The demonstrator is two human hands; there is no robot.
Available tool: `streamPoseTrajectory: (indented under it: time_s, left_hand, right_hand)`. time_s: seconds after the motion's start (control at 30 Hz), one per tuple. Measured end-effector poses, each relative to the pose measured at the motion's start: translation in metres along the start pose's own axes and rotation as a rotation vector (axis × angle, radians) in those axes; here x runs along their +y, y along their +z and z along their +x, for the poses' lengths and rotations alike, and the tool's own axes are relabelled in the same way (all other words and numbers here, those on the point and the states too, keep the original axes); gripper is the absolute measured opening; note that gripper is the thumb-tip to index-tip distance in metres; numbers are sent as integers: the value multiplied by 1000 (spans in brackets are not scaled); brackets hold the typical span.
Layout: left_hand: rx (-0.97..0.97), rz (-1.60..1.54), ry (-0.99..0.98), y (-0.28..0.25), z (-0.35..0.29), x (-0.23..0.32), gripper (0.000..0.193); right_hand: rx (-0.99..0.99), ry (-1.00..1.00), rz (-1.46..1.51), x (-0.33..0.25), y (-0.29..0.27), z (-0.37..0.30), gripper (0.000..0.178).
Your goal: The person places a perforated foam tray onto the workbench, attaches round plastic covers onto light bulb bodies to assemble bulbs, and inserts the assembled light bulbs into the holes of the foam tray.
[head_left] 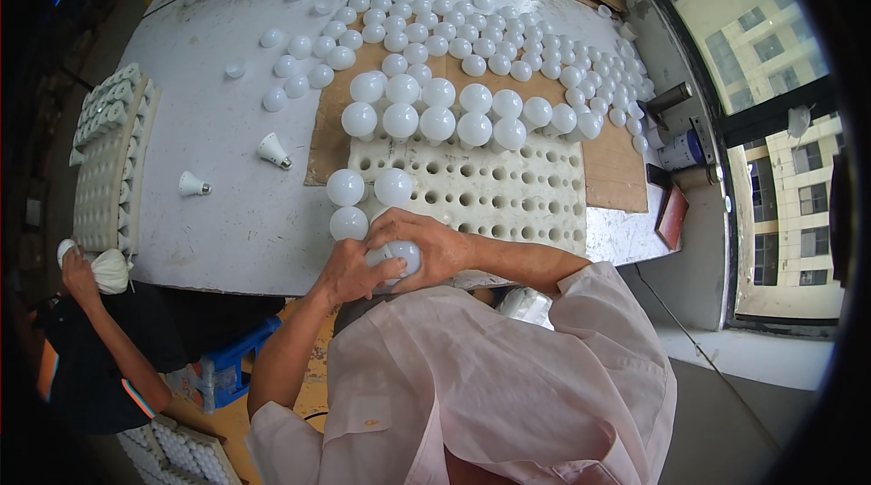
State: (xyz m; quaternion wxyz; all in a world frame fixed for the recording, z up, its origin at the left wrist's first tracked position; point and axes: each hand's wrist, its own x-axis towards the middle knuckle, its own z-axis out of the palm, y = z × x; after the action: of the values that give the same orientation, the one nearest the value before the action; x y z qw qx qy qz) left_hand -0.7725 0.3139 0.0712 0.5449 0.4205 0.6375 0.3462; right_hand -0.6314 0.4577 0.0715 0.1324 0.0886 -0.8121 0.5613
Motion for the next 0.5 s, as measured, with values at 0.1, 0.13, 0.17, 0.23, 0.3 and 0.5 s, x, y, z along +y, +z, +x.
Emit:
streamPoseTrajectory:
  time_s: [0.1, 0.13, 0.17, 0.23, 0.3, 0.5]
  left_hand:
    - [3, -39, -13, 3, 1, -1, 62]
    - [1, -41, -16, 3, 1, -1, 62]
    - [-17, -89, -30, 4, 0, -1, 61]
    - [-35, -140, -45, 5, 1, 0, 61]
    - [-6, -220, -125, 5, 2, 3, 58]
    - [141, 232, 167, 6, 3, -5, 56]
  right_hand:
    - [6, -45, -15, 0, 1, 1, 60]
    - [-2, -60, -28, -1, 1, 2, 58]
    - [-10, -75, -40, -1, 1, 2, 56]
    - [-13, -52, -38, 2, 1, -2, 55]
    - [-15, -34, -35, 8, 0, -3, 53]
    - [9, -33, -51, 16, -3, -2, 52]
